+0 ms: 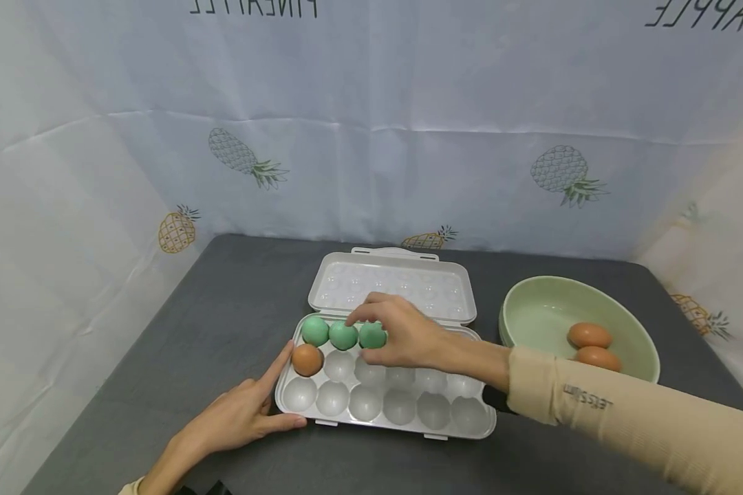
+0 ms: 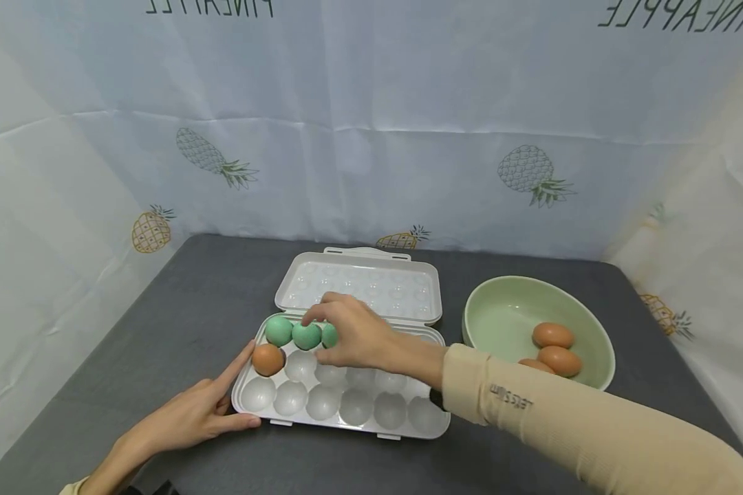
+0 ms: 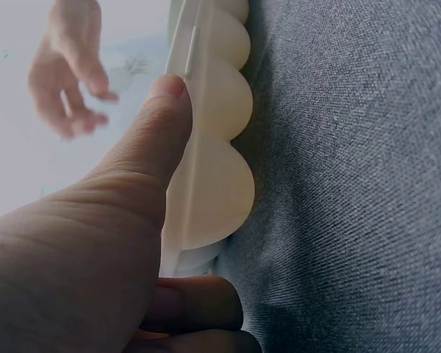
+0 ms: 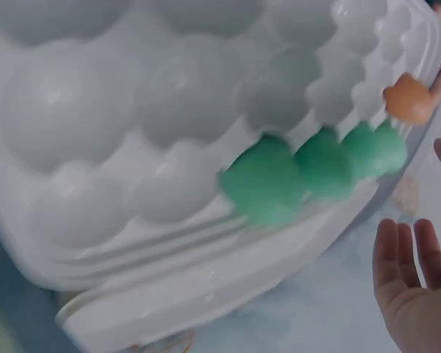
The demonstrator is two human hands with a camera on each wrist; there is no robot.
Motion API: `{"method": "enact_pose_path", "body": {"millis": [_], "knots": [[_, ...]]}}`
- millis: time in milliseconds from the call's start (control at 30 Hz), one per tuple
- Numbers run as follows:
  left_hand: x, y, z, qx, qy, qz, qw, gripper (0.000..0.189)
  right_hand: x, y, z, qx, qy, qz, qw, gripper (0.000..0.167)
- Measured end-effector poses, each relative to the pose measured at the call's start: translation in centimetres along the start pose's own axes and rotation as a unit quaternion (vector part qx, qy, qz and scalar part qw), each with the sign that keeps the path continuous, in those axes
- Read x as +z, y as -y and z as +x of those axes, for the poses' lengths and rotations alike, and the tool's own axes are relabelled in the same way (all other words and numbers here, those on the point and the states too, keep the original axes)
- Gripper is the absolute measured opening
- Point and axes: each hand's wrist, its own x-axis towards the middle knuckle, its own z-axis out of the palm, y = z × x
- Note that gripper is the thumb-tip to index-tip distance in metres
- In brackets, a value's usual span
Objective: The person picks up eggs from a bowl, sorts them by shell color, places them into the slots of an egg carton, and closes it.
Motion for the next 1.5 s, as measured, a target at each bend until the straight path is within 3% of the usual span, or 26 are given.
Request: {"method": "enact_pose_path", "body": {"millis": [300, 600, 1000, 1200, 1333, 1500], "knots": [[-0.1, 0.0, -0.1, -0.008, -0.001, 0.004, 1.0000, 0.111, -6.5, -3.5, -6.6, 0.065, -0.036, -0.053, 0.9958, 0.033], [0.1, 0.1, -0.2, 0.001, -0.002, 0.002, 1.0000, 0.111, -9.3, -6.6, -12.4, 0.095, -0.062, -0.113, 0.9871, 0.033], [0.1, 0.0, -0.3, -0.002, 0.000, -0.003, 1.0000, 0.109, -11.7, -10.1, -17.9, 0.189, 0.027, -0.174, 0.9662, 0.041], [0.0, -0.1, -0.1, 0.003, 0.001, -0.008, 1.0000, 0.109, -12.3, -11.0, -19.2, 0.222, 0.077, -0.128, 0.9637, 0.041], [0.0, -0.1, 0.0, 0.002, 0.001, -0.007, 1.0000, 0.109, -12.7, -11.4, -19.7, 0.261, 0.116, -0.096, 0.9536, 0.044], [0.1, -0.2, 0.0, -0.011, 0.008, -0.005, 0.9999, 0.110, -12.9, -11.6, -20.0, 0.274, 0.137, -0.086, 0.9480, 0.046]]}}
